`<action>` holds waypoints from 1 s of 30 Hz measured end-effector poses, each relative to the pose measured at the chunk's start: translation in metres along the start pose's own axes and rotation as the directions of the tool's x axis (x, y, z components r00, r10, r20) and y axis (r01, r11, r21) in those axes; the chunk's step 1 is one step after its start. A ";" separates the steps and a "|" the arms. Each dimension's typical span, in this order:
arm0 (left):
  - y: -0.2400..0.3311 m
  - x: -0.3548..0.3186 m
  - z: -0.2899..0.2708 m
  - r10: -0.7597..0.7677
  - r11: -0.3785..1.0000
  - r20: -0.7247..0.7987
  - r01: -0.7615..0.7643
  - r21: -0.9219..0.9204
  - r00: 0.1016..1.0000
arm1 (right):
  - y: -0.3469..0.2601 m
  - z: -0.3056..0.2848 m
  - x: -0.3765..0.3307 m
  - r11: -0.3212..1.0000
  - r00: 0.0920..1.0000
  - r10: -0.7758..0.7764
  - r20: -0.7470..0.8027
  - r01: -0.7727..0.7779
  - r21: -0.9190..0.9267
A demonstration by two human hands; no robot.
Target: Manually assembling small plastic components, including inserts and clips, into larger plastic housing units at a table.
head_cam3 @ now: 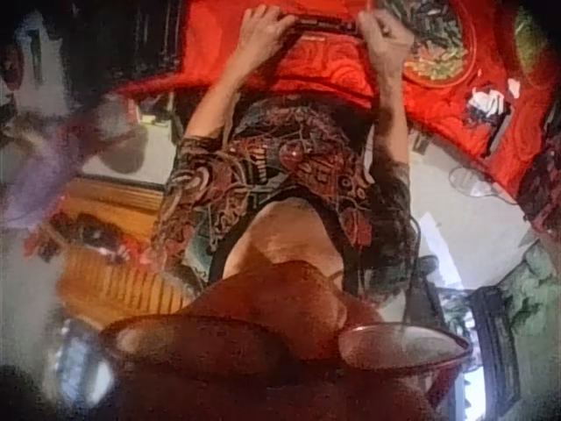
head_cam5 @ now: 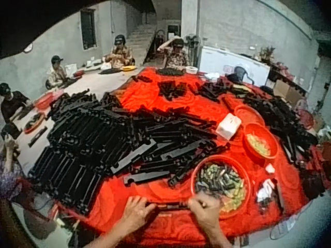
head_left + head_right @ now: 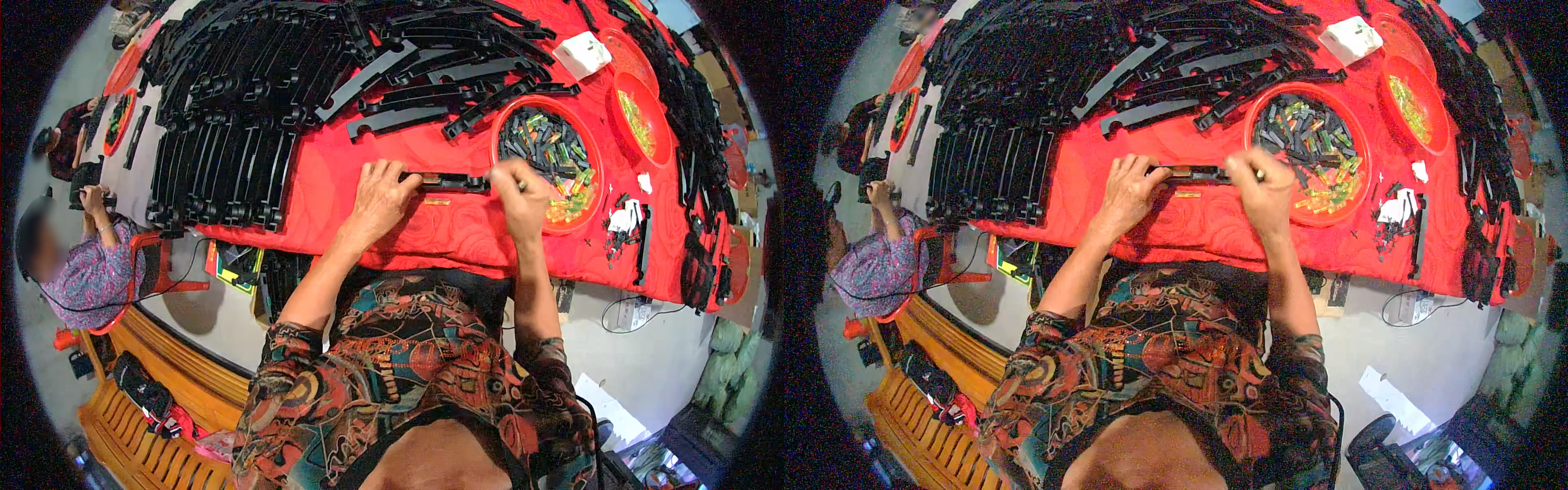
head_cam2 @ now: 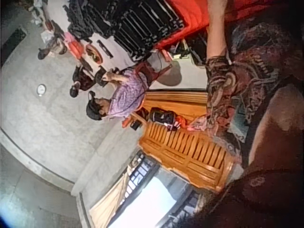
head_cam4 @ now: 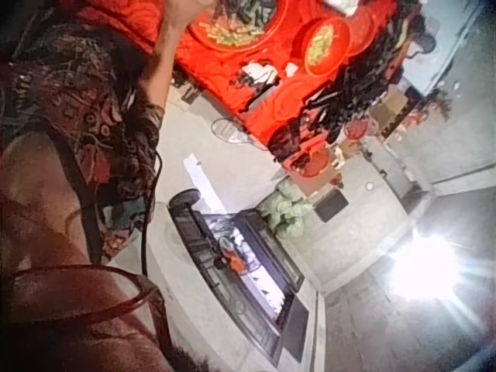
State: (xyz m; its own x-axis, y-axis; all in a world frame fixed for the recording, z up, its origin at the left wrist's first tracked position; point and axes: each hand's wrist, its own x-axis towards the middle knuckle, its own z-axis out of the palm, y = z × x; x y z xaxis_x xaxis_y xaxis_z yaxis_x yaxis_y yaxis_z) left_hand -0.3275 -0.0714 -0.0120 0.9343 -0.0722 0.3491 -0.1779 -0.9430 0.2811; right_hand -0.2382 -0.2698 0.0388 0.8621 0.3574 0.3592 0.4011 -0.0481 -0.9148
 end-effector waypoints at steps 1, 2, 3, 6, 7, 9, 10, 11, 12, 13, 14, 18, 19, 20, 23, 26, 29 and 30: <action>0.001 0.000 -0.001 0.000 1.000 -0.001 0.000 0.001 1.000 | 0.006 0.000 -0.012 0.999 0.998 0.011 0.058 -0.008 -0.051; 0.002 0.000 -0.004 0.024 0.999 -0.042 -0.026 -0.039 0.999 | 0.013 0.001 -0.025 0.995 0.993 0.025 0.114 -0.013 -0.103; 0.003 0.001 -0.008 0.046 0.996 -0.084 -0.053 -0.076 0.995 | 0.017 0.005 -0.035 0.989 0.980 0.078 0.185 -0.053 -0.138; 0.004 -0.001 -0.017 0.011 0.994 -0.186 -0.031 -0.108 0.982 | 0.030 0.023 -0.048 0.904 0.976 -0.105 0.192 0.174 -0.390; 0.003 -0.003 -0.019 0.012 0.994 -0.189 -0.032 -0.103 0.982 | 0.034 0.026 -0.051 0.857 0.968 -0.106 0.227 0.205 -0.472; 0.000 -0.006 -0.024 -0.045 0.994 -0.200 0.023 -0.109 0.979 | 0.038 0.029 -0.054 0.854 0.970 -0.076 0.232 0.184 -0.488; -0.002 -0.007 -0.024 -0.043 0.994 -0.203 0.023 -0.103 0.978 | 0.037 0.031 -0.054 0.849 0.971 -0.040 0.237 0.158 -0.505; -0.003 -0.009 -0.023 -0.054 0.994 -0.189 0.036 -0.099 0.980 | 0.036 0.031 -0.054 0.845 0.970 -0.012 0.242 0.139 -0.516; -0.005 -0.011 -0.021 -0.064 0.994 -0.175 0.047 -0.096 0.982 | 0.036 0.031 -0.055 0.845 0.971 -0.017 0.239 0.142 -0.516; -0.005 -0.012 -0.020 -0.058 0.995 -0.181 0.041 -0.094 0.982 | 0.037 0.031 -0.055 0.837 0.969 -0.017 0.245 0.148 -0.527; -0.005 -0.013 -0.019 -0.076 0.992 -0.162 0.058 -0.113 0.984 | 0.038 0.031 -0.055 0.828 0.968 -0.016 0.249 0.152 -0.540; -0.003 -0.013 -0.011 -0.105 0.984 -0.134 0.084 -0.155 0.985 | 0.036 0.031 -0.057 0.820 0.970 0.001 0.245 0.139 -0.555; -0.003 -0.013 -0.009 -0.118 0.982 -0.141 0.094 -0.164 0.983 | 0.036 0.031 -0.056 0.820 0.972 -0.020 0.234 0.149 -0.553; -0.003 -0.013 -0.009 -0.106 0.981 -0.143 0.080 -0.177 0.984 | 0.035 0.029 -0.056 0.811 0.975 -0.017 0.224 0.144 -0.567; -0.006 -0.017 -0.010 -0.125 0.976 -0.136 0.098 -0.192 0.983 | 0.019 0.018 -0.051 0.880 0.994 -0.033 0.105 0.079 -0.468; -0.008 -0.016 -0.008 -0.121 0.967 -0.136 0.086 -0.241 0.983 | 0.030 -0.014 -0.038 0.804 0.986 -0.167 -0.015 0.128 -0.581; -0.008 -0.015 -0.008 -0.118 0.970 -0.146 0.082 -0.231 0.982 | 0.039 -0.045 -0.024 0.757 0.993 -0.070 -0.099 -0.012 -0.653; -0.008 -0.015 -0.008 -0.119 0.971 -0.151 0.084 -0.222 0.981 | 0.041 -0.051 -0.021 0.757 0.993 -0.070 -0.096 -0.010 -0.653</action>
State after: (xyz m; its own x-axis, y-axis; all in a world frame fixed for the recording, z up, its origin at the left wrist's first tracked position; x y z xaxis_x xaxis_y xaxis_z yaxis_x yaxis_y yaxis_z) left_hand -0.3425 -0.0601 -0.0122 0.8915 0.0902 0.4440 -0.1635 -0.8499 0.5009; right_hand -0.2242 -0.3270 0.0031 0.8576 0.2689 0.4385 0.4977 -0.6492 -0.5752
